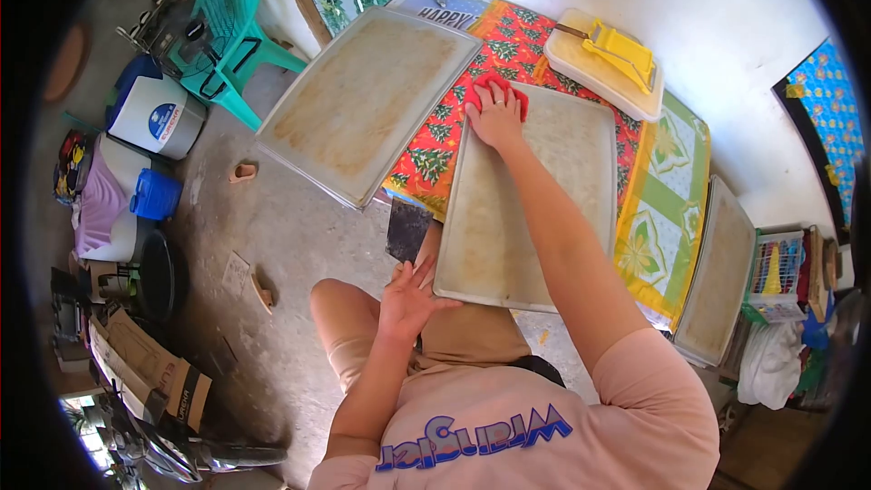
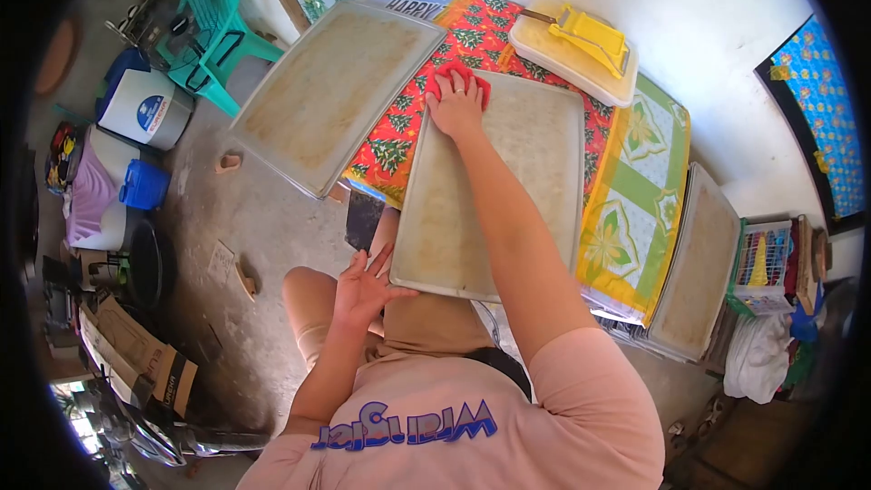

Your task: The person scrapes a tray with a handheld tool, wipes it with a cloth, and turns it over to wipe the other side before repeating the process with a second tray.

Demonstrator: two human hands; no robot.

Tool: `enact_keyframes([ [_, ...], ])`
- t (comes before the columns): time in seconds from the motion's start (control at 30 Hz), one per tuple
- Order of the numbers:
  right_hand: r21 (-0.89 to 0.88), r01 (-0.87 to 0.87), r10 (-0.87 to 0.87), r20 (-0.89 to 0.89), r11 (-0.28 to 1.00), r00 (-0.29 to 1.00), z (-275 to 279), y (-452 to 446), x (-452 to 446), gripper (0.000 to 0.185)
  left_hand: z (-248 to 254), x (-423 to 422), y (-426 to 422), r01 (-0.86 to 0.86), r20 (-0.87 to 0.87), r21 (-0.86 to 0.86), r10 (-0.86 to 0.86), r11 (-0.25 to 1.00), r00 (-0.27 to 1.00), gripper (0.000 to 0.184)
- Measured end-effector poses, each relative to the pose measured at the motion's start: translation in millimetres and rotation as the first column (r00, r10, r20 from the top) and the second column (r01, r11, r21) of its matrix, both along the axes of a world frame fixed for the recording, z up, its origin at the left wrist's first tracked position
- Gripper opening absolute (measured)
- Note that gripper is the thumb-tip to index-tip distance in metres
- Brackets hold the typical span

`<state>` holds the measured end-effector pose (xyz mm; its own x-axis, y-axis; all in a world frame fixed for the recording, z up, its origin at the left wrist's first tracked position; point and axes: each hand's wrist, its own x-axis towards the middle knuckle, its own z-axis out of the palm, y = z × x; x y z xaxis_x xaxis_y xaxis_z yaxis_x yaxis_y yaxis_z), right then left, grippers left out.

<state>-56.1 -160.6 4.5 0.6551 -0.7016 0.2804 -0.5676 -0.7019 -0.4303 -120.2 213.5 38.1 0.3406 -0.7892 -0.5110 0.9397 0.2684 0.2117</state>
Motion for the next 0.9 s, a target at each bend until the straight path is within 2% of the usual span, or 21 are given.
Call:
enact_keyframes([
  [0.1, -0.060, -0.073, 0.076, 0.047, 0.996, 0.996, -7, 48, -29, 0.053, 6, 0, -4, 0.004, 0.031, 0.045, -0.005, 0.999, 1.000, 0.018],
  [0.17, -0.168, -0.222, 0.239, 0.088, 0.961, 0.967, -26, 84, -52, 0.049, 3, 1, -6, 0.002, 0.037, 0.076, -0.005, 0.997, 0.999, 0.020],
  [0.23, -0.171, -0.321, 0.338, 0.078, 0.932, 0.938, -10, 136, -89, 0.047, 5, 0, -6, 0.001, 0.045, 0.098, -0.006, 0.995, 0.999, 0.018],
  [0.37, -0.060, -0.473, 0.477, 0.065, 0.879, 0.877, 30, 214, -154, 0.047, -4, 3, -8, 0.041, 0.087, 0.075, -0.047, 0.996, 0.995, 0.016],
  [0.47, 0.015, -0.554, 0.553, 0.039, 0.832, 0.832, 44, 241, -188, 0.046, -26, 10, -7, 0.039, 0.015, -0.018, -0.039, 0.999, 0.999, 0.030],
  [0.6, 0.032, -0.602, 0.602, 0.021, 0.798, 0.799, 53, 243, -216, 0.044, -1, 1, -14, 0.029, 0.132, 0.160, -0.050, 0.987, 0.990, 0.042],
  [0.67, 0.022, -0.551, 0.551, -0.018, 0.834, 0.834, 57, 240, -234, 0.040, 12, -1, -17, 0.055, 0.190, 0.198, -0.093, 0.979, 0.977, 0.044],
  [0.77, -0.011, -0.431, 0.429, -0.071, 0.902, 0.901, 64, 229, -272, 0.039, 4, 4, -16, 0.075, 0.115, 0.212, -0.101, 0.974, 0.988, 0.043],
  [0.9, -0.091, -0.228, 0.213, -0.143, 0.969, 0.966, 69, 216, -335, 0.040, 0, 7, -17, 0.090, 0.113, 0.194, -0.113, 0.977, 0.987, 0.043],
])
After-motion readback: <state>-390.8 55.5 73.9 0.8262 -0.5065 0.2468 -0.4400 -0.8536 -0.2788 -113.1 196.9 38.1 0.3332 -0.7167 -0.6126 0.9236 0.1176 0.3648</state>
